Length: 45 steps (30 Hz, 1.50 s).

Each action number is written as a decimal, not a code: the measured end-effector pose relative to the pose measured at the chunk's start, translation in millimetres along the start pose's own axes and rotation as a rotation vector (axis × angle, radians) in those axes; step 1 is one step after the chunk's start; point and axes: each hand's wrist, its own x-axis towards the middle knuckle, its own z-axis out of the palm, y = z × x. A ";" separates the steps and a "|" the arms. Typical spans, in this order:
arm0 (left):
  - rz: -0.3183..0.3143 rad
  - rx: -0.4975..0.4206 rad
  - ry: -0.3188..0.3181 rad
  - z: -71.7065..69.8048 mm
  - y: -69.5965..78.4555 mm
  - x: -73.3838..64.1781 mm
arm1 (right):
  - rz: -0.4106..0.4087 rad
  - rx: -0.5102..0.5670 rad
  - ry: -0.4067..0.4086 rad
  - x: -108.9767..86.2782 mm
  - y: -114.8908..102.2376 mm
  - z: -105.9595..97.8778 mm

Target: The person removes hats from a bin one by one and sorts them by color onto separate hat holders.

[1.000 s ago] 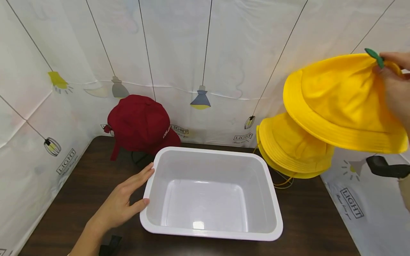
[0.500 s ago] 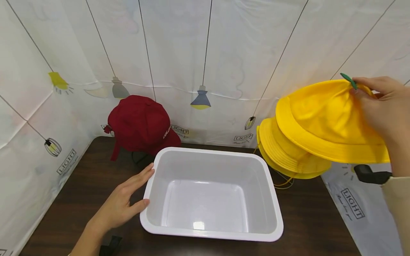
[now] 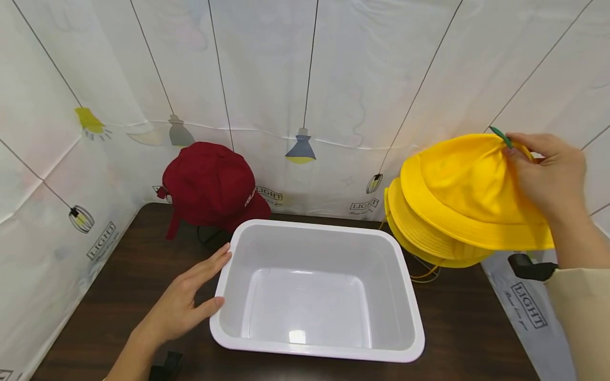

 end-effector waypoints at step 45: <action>-0.013 0.006 0.006 -0.2 2.1 0.2 | 0.005 -0.056 -0.164 -34.2 35.3 25.1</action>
